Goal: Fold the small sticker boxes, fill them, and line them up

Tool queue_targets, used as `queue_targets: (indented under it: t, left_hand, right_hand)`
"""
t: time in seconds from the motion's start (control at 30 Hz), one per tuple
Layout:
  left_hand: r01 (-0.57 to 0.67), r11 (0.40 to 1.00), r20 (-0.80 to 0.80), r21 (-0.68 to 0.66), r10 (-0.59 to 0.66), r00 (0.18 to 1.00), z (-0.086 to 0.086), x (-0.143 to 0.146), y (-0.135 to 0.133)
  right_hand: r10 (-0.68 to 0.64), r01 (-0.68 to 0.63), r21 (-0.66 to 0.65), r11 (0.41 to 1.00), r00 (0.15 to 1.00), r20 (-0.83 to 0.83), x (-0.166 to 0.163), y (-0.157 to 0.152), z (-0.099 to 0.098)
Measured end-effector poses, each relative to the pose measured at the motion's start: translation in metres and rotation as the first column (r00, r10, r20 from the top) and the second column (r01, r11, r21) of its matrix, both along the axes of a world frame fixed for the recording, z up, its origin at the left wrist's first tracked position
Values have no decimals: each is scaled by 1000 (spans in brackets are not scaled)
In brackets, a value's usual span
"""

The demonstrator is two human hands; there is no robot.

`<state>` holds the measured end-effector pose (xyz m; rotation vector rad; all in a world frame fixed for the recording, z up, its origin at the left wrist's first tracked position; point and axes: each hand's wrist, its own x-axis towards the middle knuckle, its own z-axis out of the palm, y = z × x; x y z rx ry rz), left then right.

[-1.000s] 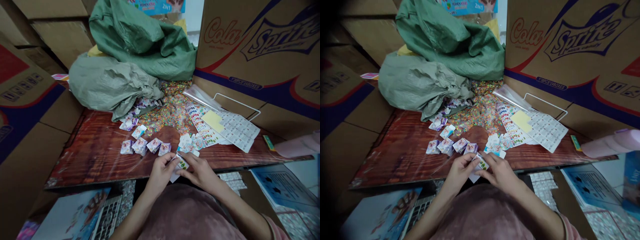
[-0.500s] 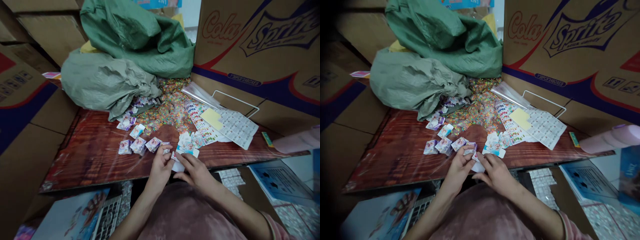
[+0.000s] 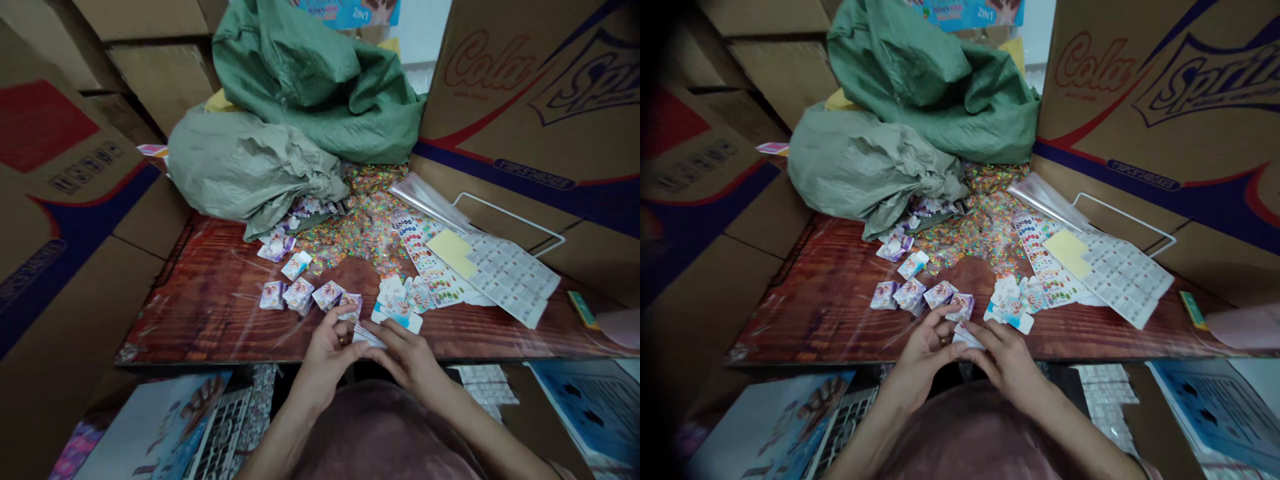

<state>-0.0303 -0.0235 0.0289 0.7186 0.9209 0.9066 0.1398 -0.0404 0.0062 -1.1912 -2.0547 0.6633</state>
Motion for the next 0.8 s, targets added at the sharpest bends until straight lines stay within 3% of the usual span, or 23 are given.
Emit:
queue_targets:
  t: [0.1,0.23,0.37,0.5,0.57,0.67,0.8]
  left_hand:
    - [0,1000,-10,3,0,1000,-2,-4,0]
    - [102,991,-176,85,-86,981,-8,-7,5]
    - [199,975,-250,97,-170,953,-7,-11,10]
    - [200,957,-324,209,-125,938,-1,-14,10]
    - [177,963,-328,201,-104,939,1,-14,10]
    - [121,986,-314,112,-80,946,1,-12,10]
    - [63,988,-339,139,-13,941,-2,-10,10]
  right_hand:
    - [-6,5,66,998,1000,19,-1,1,-5]
    - [-11,15,73,997,999,-48,-2,1,-10]
    - [-8,-31,-183,983,978,-208,-4,1,-7]
    - [-111,-105,-492,864,914,-389,-7,2,-3]
    - [-136,-135,-526,840,886,-444,-10,4,-1]
    - [-141,-138,-499,855,866,-480,-14,8,0]
    - [-178,-106,-515,850,863,-472,-17,12,-1]
